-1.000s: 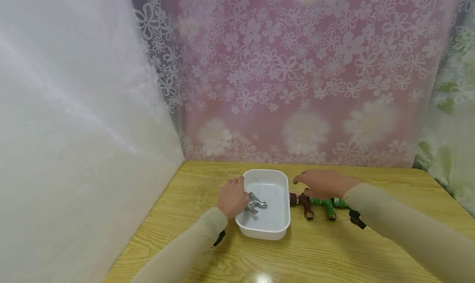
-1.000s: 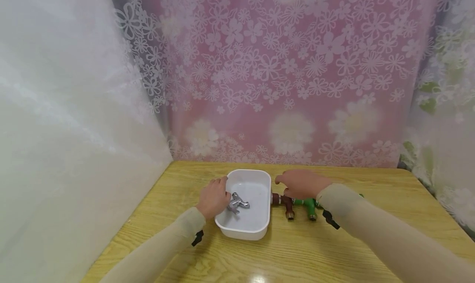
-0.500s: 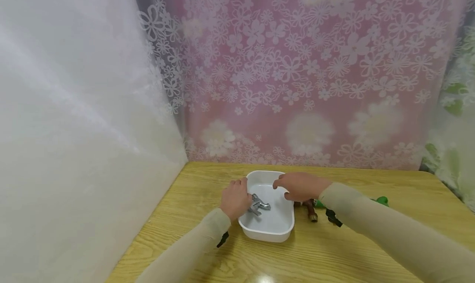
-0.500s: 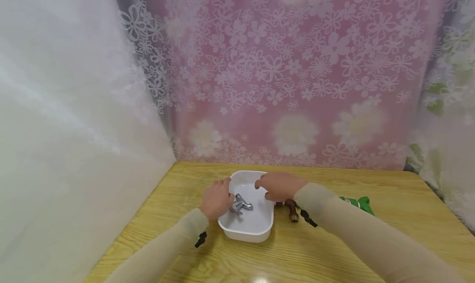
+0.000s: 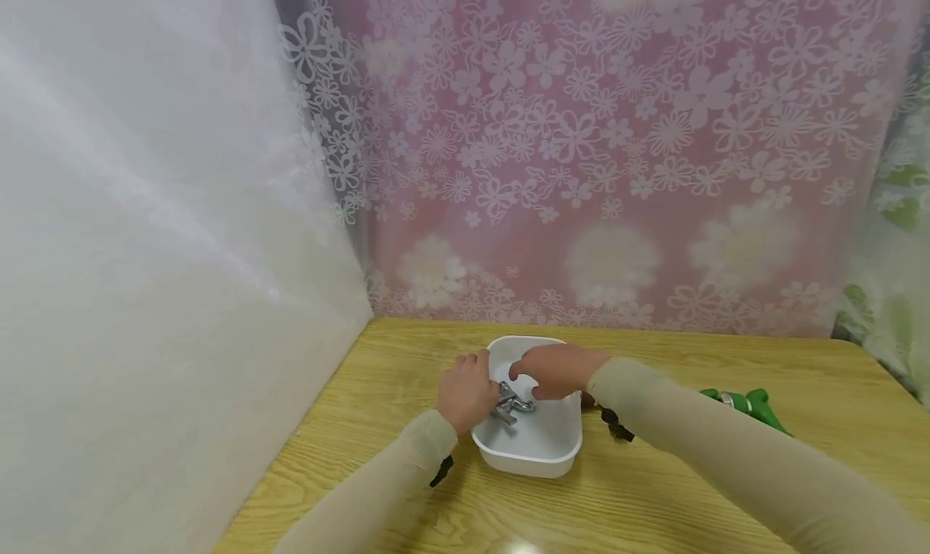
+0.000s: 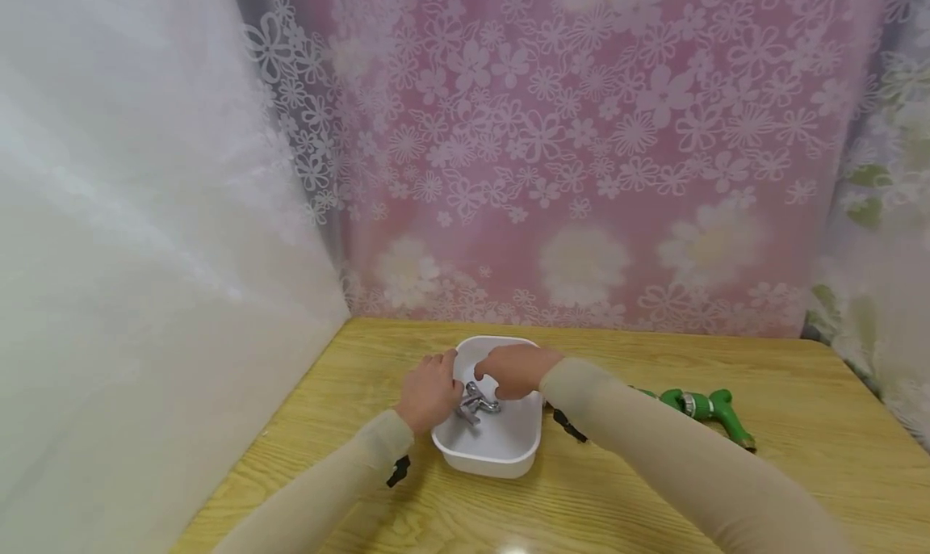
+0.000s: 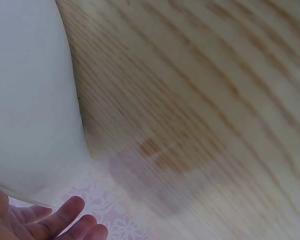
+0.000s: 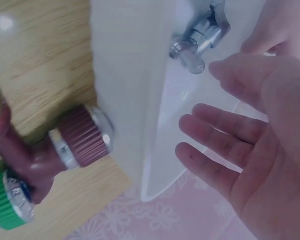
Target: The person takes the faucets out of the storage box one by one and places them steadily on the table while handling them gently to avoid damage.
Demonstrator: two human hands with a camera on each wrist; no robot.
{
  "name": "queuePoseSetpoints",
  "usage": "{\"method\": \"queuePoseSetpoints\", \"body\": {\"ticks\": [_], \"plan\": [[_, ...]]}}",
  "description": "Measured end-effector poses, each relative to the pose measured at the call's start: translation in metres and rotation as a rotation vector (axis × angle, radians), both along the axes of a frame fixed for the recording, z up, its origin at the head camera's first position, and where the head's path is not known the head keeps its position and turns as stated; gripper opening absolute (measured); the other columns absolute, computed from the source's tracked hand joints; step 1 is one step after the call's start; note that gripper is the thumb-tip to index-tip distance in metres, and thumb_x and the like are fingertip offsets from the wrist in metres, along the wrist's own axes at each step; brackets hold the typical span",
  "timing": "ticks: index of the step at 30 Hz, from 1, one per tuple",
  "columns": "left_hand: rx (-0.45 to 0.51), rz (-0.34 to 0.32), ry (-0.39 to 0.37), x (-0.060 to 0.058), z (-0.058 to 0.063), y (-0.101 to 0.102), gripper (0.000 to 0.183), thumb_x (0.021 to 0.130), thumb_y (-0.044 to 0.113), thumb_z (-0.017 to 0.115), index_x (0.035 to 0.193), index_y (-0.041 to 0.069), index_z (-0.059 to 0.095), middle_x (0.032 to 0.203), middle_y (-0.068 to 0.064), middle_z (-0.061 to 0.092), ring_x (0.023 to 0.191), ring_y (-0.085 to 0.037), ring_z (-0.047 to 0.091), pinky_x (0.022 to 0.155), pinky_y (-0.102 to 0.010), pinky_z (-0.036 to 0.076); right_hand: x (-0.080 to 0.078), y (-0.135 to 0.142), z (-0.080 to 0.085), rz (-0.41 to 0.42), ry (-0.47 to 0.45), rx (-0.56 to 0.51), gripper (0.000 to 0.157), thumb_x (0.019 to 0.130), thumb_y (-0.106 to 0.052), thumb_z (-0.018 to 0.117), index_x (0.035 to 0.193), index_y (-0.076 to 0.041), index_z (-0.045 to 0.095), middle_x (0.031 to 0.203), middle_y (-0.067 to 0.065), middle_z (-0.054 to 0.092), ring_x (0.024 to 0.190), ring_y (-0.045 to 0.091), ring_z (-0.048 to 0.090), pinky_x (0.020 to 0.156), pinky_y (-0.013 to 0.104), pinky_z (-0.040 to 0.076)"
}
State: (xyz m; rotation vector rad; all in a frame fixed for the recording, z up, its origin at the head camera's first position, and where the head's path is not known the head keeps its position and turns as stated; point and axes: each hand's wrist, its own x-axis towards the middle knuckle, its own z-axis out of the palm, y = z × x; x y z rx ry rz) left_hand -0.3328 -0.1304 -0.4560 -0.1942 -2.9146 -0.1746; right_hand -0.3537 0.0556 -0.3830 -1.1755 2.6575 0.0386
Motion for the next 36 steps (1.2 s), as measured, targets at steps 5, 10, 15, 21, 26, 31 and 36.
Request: {"method": "queuePoseSetpoints", "body": {"ticks": [5,10,15,21,26,31,36], "plan": [[0.008,-0.018,0.020,0.000,-0.002,-0.002,0.048,0.095,0.031,0.057,0.138,0.011,0.053,0.115,-0.007,0.067,0.106,-0.022,0.064,0.074,-0.044,0.059,-0.006,-0.011,-0.004,0.015,-0.028,0.027,0.043,0.094,-0.016,0.071,0.136,-0.020,0.063,0.129,0.002,0.068,0.110,0.015,0.066,0.091,0.037,0.054],[0.013,-0.037,0.034,0.001,0.000,-0.004,0.044,0.095,0.031,0.057,0.134,0.011,0.054,0.113,-0.007,0.067,0.104,-0.023,0.065,0.072,-0.043,0.059,-0.011,-0.019,-0.010,0.062,-0.051,0.024,0.042,0.094,-0.015,0.070,0.135,-0.024,0.064,0.125,-0.003,0.069,0.104,0.009,0.065,0.089,0.033,0.054],[0.032,-0.044,0.028,0.002,0.001,-0.003,0.043,0.096,0.032,0.057,0.133,0.010,0.055,0.113,-0.008,0.068,0.103,-0.024,0.065,0.073,-0.044,0.058,-0.012,-0.024,-0.014,0.048,-0.083,0.015,0.039,0.092,-0.011,0.069,0.127,-0.029,0.068,0.113,-0.007,0.071,0.088,0.003,0.061,0.080,0.028,0.051],[0.040,-0.035,0.041,0.002,0.002,-0.003,0.042,0.096,0.031,0.059,0.132,0.011,0.056,0.110,-0.007,0.068,0.099,-0.023,0.065,0.070,-0.043,0.058,-0.009,-0.028,-0.015,-0.005,-0.109,0.038,0.041,0.089,-0.011,0.072,0.126,-0.027,0.068,0.097,-0.008,0.070,0.075,0.006,0.058,0.072,0.028,0.049],[0.032,-0.030,0.049,0.001,0.000,-0.003,0.042,0.095,0.030,0.059,0.132,0.011,0.056,0.110,-0.007,0.068,0.099,-0.023,0.065,0.070,-0.043,0.058,-0.009,-0.030,-0.019,-0.019,-0.114,0.042,0.030,0.090,-0.013,0.071,0.118,-0.024,0.070,0.091,-0.011,0.067,0.076,0.007,0.057,0.074,0.028,0.050],[0.014,-0.034,0.056,0.001,-0.001,-0.004,0.043,0.095,0.029,0.058,0.134,0.011,0.055,0.110,-0.007,0.068,0.099,-0.023,0.065,0.069,-0.042,0.059,-0.011,-0.034,-0.022,-0.016,-0.130,0.040,0.014,0.090,-0.016,0.073,0.103,-0.020,0.071,0.081,-0.013,0.064,0.071,0.005,0.055,0.069,0.025,0.048],[-0.012,-0.036,0.068,0.001,0.000,-0.005,0.041,0.096,0.029,0.058,0.133,0.011,0.055,0.108,-0.006,0.068,0.098,-0.023,0.066,0.067,-0.042,0.059,-0.010,-0.035,-0.024,-0.014,-0.121,0.061,0.008,0.089,-0.021,0.075,0.089,-0.019,0.067,0.077,-0.011,0.063,0.068,0.005,0.052,0.066,0.026,0.046]]}}
